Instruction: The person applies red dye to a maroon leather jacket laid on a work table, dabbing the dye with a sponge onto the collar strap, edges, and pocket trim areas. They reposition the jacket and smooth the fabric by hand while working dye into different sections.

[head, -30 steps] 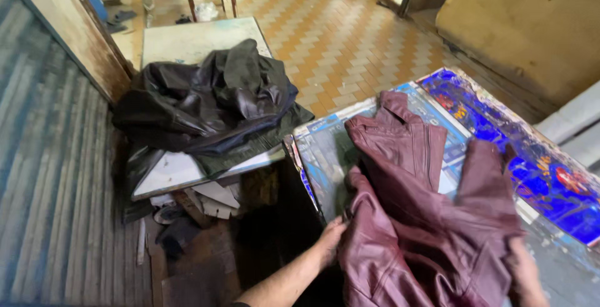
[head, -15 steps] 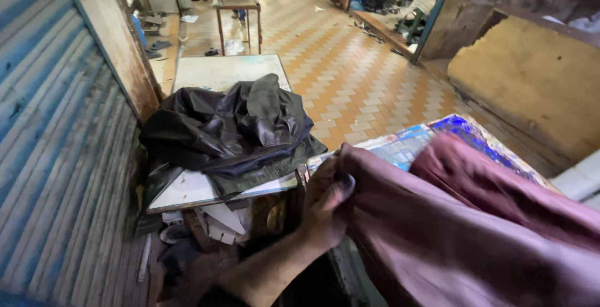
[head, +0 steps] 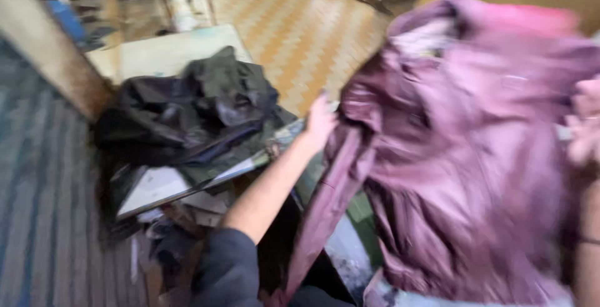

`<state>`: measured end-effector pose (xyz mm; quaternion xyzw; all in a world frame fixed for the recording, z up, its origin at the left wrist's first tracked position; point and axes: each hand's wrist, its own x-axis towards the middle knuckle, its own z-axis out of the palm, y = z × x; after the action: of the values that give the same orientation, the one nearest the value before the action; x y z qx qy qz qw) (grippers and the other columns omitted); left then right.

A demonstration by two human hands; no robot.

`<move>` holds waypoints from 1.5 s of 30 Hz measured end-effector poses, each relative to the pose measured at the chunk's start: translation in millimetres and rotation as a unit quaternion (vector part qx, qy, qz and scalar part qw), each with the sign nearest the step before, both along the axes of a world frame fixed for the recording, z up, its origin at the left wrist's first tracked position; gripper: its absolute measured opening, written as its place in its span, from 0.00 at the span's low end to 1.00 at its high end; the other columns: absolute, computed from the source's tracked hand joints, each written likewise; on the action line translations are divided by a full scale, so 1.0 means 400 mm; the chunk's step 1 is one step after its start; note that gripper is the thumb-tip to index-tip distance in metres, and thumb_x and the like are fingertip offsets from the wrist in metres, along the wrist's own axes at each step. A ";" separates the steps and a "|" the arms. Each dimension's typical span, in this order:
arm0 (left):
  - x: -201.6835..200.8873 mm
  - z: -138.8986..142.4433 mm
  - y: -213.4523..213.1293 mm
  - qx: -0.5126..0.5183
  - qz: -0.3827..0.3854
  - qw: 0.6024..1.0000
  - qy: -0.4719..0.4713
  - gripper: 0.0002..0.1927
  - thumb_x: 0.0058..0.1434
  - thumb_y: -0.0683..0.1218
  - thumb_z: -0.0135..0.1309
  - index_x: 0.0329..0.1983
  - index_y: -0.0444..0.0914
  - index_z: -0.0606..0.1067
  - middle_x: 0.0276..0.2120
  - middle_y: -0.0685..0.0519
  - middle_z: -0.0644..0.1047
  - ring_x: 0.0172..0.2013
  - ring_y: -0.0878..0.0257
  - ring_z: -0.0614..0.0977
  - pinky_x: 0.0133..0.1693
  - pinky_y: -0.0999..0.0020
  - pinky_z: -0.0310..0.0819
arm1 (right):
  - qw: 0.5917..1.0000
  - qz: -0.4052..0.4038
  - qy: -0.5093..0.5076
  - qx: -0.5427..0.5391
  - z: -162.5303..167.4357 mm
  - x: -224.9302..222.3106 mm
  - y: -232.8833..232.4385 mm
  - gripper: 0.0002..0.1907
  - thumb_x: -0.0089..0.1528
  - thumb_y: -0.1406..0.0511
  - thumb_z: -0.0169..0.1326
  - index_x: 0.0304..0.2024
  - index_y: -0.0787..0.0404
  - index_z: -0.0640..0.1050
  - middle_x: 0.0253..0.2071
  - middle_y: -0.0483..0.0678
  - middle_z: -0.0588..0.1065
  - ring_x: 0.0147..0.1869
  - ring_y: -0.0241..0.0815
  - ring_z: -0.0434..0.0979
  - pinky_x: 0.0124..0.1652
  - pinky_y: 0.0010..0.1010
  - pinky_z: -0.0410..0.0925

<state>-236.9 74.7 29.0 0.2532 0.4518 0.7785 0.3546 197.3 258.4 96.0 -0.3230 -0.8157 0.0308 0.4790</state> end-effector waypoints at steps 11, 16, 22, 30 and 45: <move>0.368 -0.521 -0.357 -0.283 -0.125 0.945 0.105 0.21 0.62 0.45 0.57 0.58 0.36 0.74 0.37 0.49 0.79 0.33 0.64 0.79 0.35 0.67 0.75 | 0.955 -0.188 0.135 -0.186 -0.533 0.318 -0.405 0.27 0.66 0.66 0.60 0.67 0.64 0.72 0.63 0.56 0.72 0.62 0.47 0.76 0.55 0.37 0.72; 0.435 -0.553 -0.311 -0.320 -0.188 0.924 -0.093 0.23 0.64 0.51 0.54 0.60 0.39 0.67 0.41 0.51 0.81 0.37 0.62 0.84 0.37 0.68 0.79 | 0.945 -0.225 0.157 -0.175 -0.565 0.275 -0.411 0.37 0.65 0.63 0.64 0.73 0.62 0.65 0.64 0.58 0.68 0.54 0.45 0.75 0.49 0.34 0.73; 0.501 -0.591 -0.276 -0.239 -0.137 0.939 0.207 0.21 0.69 0.53 0.58 0.47 0.27 0.75 0.35 0.43 0.82 0.36 0.61 0.82 0.38 0.67 0.78 | 0.951 -0.213 -0.126 -0.184 -0.490 0.084 -0.367 0.46 0.52 0.50 0.66 0.69 0.59 0.67 0.55 0.62 0.67 0.47 0.65 0.76 0.40 0.50 0.71; 0.508 -0.578 -0.296 -0.195 -0.135 0.962 0.134 0.21 0.63 0.49 0.56 0.55 0.33 0.69 0.43 0.48 0.80 0.43 0.62 0.83 0.45 0.67 0.77 | 0.918 -0.028 0.347 -0.191 -0.269 0.304 -0.089 0.16 0.78 0.64 0.43 0.37 0.60 0.76 0.30 0.50 0.78 0.34 0.44 0.78 0.36 0.36 0.72; 0.740 0.143 -0.495 0.410 -0.310 0.599 0.614 0.18 0.54 0.47 0.60 0.48 0.41 0.76 0.49 0.49 0.79 0.48 0.54 0.83 0.52 0.61 0.77 | 0.964 -0.125 0.079 -0.223 -0.740 0.022 -0.732 0.24 0.65 0.72 0.59 0.63 0.63 0.70 0.51 0.53 0.75 0.45 0.43 0.77 0.48 0.35 0.72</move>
<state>59.1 -123.1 86.3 0.9151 0.0910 0.3860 0.0726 206.0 -34.3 -200.2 -0.5176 -0.7008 0.1771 0.4579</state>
